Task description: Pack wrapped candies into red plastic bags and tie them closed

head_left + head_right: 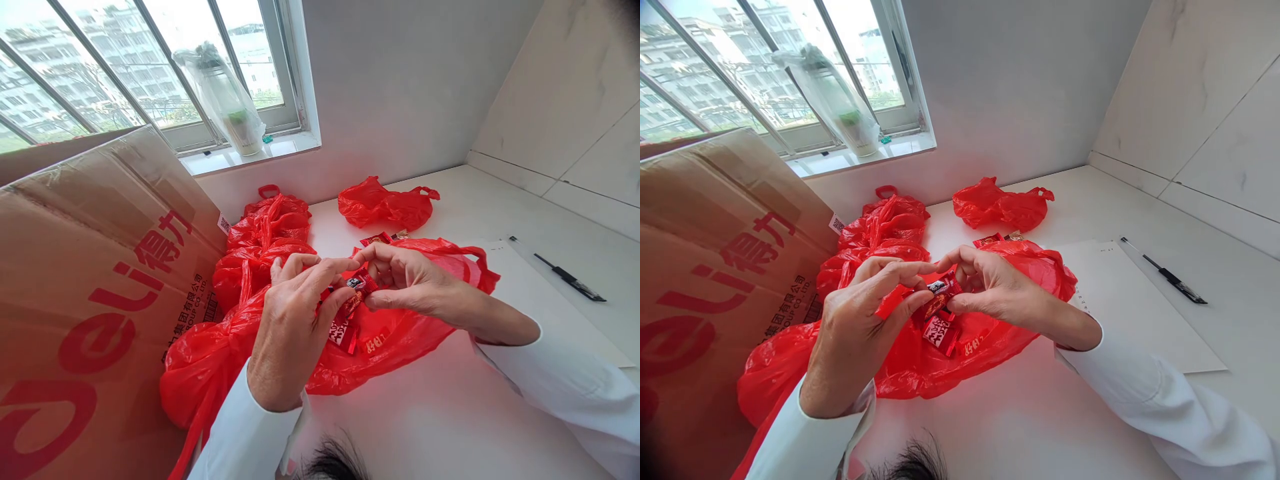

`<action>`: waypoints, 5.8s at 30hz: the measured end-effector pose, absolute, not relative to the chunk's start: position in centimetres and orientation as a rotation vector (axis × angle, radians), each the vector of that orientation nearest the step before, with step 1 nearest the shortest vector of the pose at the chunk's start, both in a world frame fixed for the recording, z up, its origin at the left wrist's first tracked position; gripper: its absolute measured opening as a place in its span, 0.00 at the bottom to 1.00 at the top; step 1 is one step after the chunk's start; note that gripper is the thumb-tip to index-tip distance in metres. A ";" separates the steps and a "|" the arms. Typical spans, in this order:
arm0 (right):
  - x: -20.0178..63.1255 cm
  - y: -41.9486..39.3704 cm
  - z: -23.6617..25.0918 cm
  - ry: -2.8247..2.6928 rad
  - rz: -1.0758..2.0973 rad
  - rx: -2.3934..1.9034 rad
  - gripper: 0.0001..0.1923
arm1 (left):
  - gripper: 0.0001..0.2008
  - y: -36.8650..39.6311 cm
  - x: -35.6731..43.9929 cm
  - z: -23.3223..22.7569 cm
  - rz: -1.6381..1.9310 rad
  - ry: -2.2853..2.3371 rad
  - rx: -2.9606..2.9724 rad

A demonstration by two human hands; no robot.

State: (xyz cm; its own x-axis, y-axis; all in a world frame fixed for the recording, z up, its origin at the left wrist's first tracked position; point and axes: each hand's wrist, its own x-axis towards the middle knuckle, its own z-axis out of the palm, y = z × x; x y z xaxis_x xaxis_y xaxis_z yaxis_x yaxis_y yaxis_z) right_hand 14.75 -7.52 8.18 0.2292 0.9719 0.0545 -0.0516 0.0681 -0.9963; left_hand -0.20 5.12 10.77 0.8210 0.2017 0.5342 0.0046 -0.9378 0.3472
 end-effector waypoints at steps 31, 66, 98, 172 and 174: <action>14.5 -7.7 8.7 -1.030 1.002 -1.298 0.14 | 0.03 4.9 -0.4 11.1 0.839 0.153 2.680; 15.0 -7.8 8.8 -0.938 0.898 -1.336 0.17 | 0.08 5.9 -0.8 11.6 0.723 0.217 2.628; 14.9 -7.5 8.2 -0.932 0.898 -1.253 0.14 | 0.08 5.2 -0.1 10.9 0.582 0.399 1.758; 15.2 -7.4 8.5 -0.967 0.959 -1.272 0.15 | 0.05 4.9 -0.2 10.9 0.676 0.543 2.127; 15.2 -7.4 8.4 -0.964 0.959 -1.274 0.15 | 0.05 4.9 -0.2 10.9 0.675 0.543 2.124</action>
State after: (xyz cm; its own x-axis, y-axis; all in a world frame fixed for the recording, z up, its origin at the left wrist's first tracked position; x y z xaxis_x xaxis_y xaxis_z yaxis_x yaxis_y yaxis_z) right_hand 15.22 -7.44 8.42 0.3143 0.9484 0.0422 -0.0371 0.0567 -0.9977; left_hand -0.19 4.90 10.86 0.7633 0.5846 0.2751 0.1433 -0.5683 0.8103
